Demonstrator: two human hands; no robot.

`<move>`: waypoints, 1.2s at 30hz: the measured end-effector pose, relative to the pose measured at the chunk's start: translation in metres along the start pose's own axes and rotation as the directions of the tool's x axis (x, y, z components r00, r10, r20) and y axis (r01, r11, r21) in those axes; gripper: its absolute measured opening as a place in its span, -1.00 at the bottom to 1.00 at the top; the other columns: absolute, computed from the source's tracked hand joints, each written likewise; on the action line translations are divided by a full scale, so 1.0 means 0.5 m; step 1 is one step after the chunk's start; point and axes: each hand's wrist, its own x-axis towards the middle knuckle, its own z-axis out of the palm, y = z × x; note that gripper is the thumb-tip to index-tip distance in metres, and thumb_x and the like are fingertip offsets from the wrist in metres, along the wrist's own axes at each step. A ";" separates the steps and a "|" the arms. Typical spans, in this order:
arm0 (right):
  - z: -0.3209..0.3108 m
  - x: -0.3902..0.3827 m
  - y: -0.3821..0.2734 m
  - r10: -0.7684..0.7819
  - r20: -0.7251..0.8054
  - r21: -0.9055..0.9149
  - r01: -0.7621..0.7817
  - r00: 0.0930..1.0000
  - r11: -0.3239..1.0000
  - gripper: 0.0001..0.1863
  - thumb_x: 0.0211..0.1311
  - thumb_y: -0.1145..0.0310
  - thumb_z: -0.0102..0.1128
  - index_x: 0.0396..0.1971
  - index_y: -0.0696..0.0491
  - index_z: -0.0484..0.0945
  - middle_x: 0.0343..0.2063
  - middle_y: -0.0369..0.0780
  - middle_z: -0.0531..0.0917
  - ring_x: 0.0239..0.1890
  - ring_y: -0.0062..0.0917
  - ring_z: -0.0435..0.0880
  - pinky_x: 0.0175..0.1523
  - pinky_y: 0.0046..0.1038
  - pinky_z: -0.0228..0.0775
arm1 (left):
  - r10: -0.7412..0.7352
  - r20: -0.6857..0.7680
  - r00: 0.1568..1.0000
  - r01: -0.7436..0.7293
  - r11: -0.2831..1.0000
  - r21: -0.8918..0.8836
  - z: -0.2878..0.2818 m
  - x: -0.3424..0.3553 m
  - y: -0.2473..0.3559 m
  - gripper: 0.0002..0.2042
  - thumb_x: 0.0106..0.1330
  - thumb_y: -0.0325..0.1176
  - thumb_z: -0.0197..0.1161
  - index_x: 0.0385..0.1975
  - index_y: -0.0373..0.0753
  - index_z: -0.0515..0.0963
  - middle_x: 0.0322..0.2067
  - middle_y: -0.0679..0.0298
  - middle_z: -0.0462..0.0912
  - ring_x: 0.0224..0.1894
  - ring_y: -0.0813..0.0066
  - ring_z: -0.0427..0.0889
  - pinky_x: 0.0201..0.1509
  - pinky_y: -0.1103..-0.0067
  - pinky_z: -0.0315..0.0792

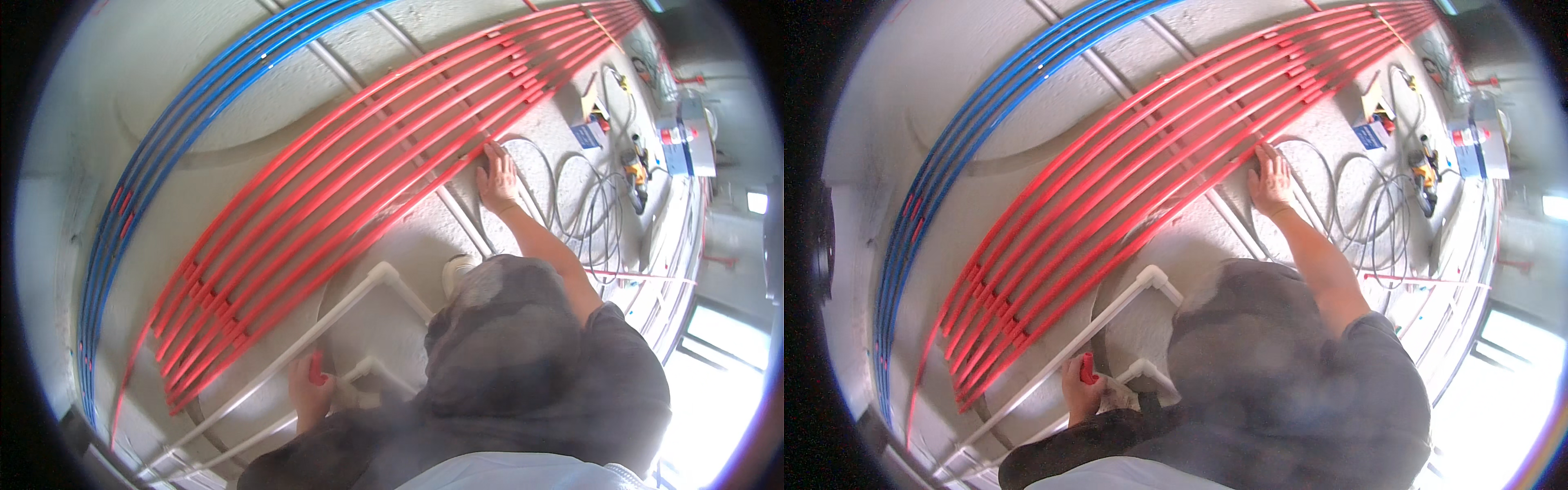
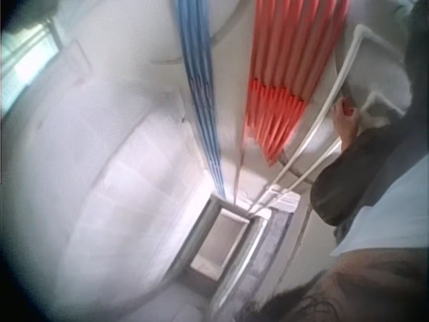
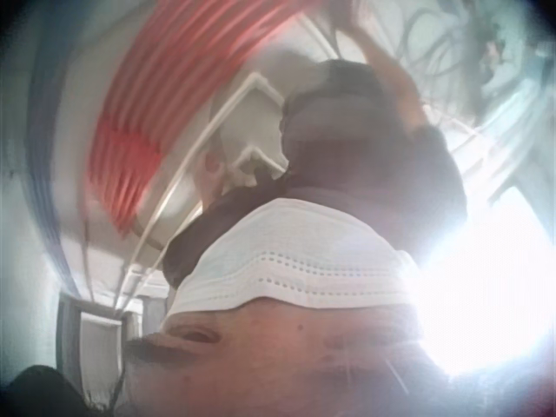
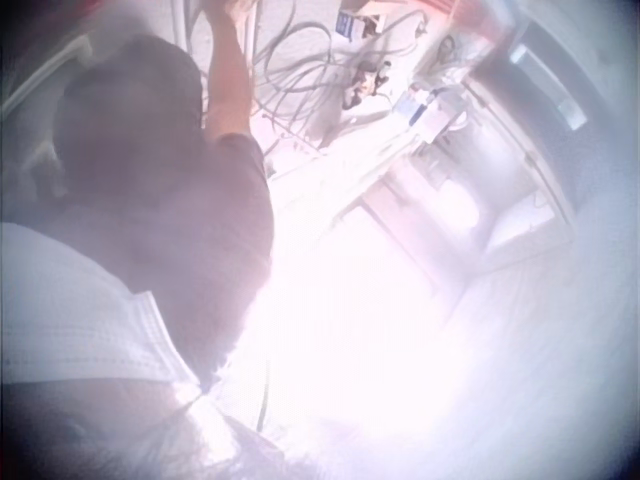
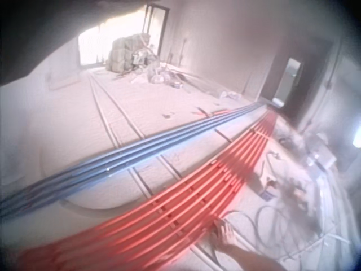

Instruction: The person secures red and blue plastic pipes to the floor using a hammer and plastic clips. They repeatedly place clips over the pipes and tap them into position, then walk along the rows to continue fastening additional sections.

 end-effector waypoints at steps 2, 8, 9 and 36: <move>0.001 -0.003 -0.004 0.015 0.002 0.027 -0.015 1.000 1.000 -0.31 0.33 0.28 0.21 0.44 0.03 0.27 0.43 -0.08 0.35 0.44 -0.06 0.34 0.54 -0.01 0.15 | -0.022 0.009 1.000 0.022 0.999 -0.030 -0.007 -0.001 0.019 -0.52 -0.03 -0.40 0.38 0.01 -0.22 0.63 -0.14 0.07 0.57 -0.05 0.00 0.60 0.03 0.26 0.50; 0.005 0.004 0.002 0.007 -0.005 0.008 -0.007 1.000 1.000 -0.31 0.32 0.28 0.21 0.43 0.03 0.27 0.43 -0.08 0.36 0.43 -0.07 0.35 0.53 -0.03 0.17 | -0.020 -0.016 1.000 0.019 0.998 -0.058 0.001 -0.004 0.012 -0.53 -0.02 -0.41 0.38 0.00 -0.21 0.65 -0.13 0.07 0.59 -0.05 0.00 0.63 0.02 0.26 0.52; -0.001 0.004 0.003 0.005 -0.010 -0.001 -0.005 1.000 1.000 -0.31 0.32 0.29 0.22 0.43 0.03 0.28 0.42 -0.07 0.36 0.43 -0.07 0.35 0.53 -0.03 0.17 | -0.015 -0.018 1.000 0.014 0.997 -0.075 0.004 -0.002 0.010 -0.54 -0.01 -0.40 0.38 0.00 -0.21 0.65 -0.12 0.08 0.59 -0.05 0.00 0.63 0.02 0.26 0.52; 0.021 -0.001 0.018 -0.067 -0.036 -0.031 0.066 0.997 0.997 -0.33 0.39 0.28 0.17 0.46 0.06 0.26 0.42 -0.06 0.36 0.43 -0.07 0.35 0.50 -0.06 0.20 | -0.077 0.016 0.997 0.078 0.995 -0.068 -0.014 0.009 0.025 -0.52 0.03 -0.44 0.35 0.06 -0.19 0.63 -0.10 0.10 0.59 -0.09 0.00 0.66 -0.02 0.29 0.55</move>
